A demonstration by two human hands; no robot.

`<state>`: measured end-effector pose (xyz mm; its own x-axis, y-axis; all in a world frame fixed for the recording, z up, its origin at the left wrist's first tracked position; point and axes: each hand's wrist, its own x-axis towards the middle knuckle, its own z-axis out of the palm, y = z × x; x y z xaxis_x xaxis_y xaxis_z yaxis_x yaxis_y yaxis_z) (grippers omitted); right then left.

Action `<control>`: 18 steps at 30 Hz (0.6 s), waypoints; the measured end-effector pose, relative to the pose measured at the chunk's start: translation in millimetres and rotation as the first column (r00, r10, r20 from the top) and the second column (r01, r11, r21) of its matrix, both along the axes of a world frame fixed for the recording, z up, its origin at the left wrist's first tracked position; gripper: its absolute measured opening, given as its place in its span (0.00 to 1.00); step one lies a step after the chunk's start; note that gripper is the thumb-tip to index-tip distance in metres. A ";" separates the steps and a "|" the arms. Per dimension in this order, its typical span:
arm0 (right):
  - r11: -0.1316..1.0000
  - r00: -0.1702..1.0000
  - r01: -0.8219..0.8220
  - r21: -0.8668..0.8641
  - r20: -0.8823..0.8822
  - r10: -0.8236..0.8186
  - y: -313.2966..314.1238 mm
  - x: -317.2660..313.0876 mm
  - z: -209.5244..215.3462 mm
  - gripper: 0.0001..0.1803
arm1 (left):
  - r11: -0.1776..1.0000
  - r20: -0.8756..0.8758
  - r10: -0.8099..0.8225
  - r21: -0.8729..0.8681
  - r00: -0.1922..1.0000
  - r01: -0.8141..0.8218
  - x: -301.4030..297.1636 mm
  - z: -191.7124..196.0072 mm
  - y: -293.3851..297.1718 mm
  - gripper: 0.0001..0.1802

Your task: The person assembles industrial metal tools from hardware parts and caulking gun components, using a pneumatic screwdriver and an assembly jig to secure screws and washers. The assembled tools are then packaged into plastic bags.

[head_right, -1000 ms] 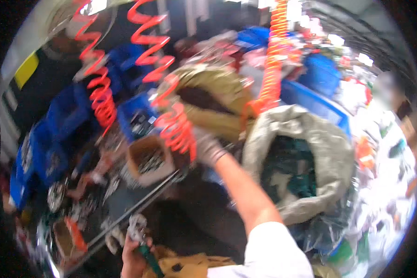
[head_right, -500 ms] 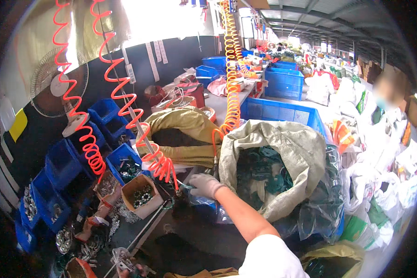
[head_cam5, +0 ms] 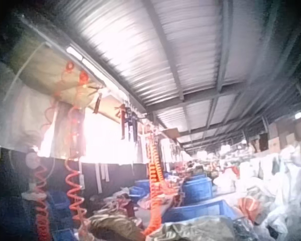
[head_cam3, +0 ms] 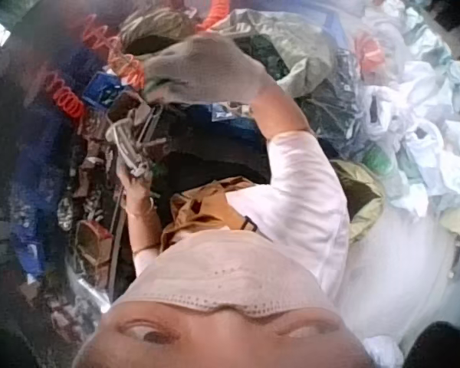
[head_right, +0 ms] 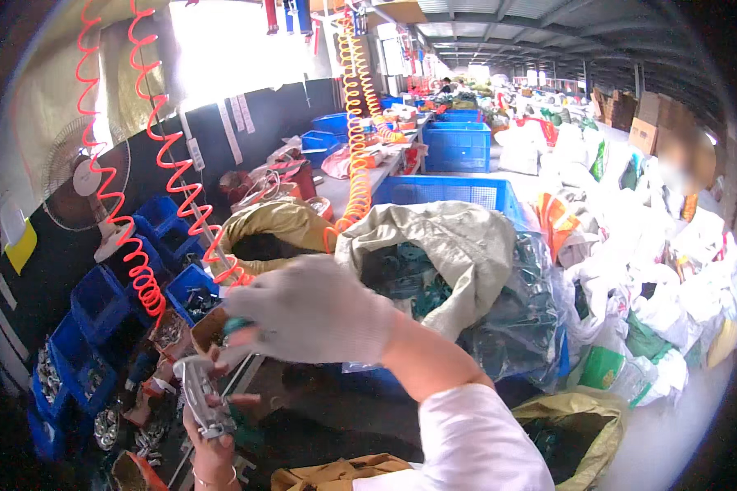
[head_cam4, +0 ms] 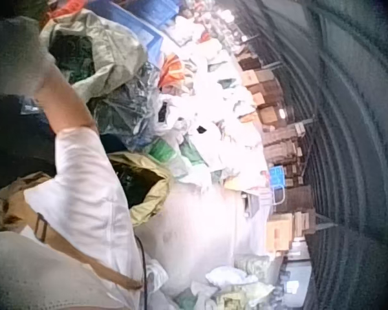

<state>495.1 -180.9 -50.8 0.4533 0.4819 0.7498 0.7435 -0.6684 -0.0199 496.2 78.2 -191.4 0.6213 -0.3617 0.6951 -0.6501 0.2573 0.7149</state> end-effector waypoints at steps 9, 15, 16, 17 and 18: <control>0.874 0.842 -0.411 0.260 -0.259 0.473 66.8 30.2 10.7 0.12 | 0.809 -0.158 -0.341 -0.552 0.927 0.203 -45.3 35.1 -32.7 0.30; 0.550 0.650 -0.644 0.532 0.000 0.760 156.5 28.3 -79.2 0.21 | 0.729 -0.161 -0.001 -0.676 0.987 -0.110 -71.3 22.9 14.6 0.36; 0.592 0.690 -0.580 0.560 -0.048 0.722 168.2 13.9 -89.4 0.22 | 0.689 -0.187 0.149 -0.685 0.971 -0.237 -85.6 21.6 37.1 0.34; 0.715 0.300 -0.567 0.409 -0.706 0.642 144.3 -11.9 -77.0 0.30 | 0.649 -0.145 0.231 -0.714 0.962 -0.263 -99.7 37.5 41.2 0.29; 0.691 0.183 -0.652 0.312 -0.820 0.542 136.1 -16.6 -94.2 0.28 | 0.607 -0.166 0.350 -0.709 0.922 -0.358 -99.8 38.5 44.1 0.27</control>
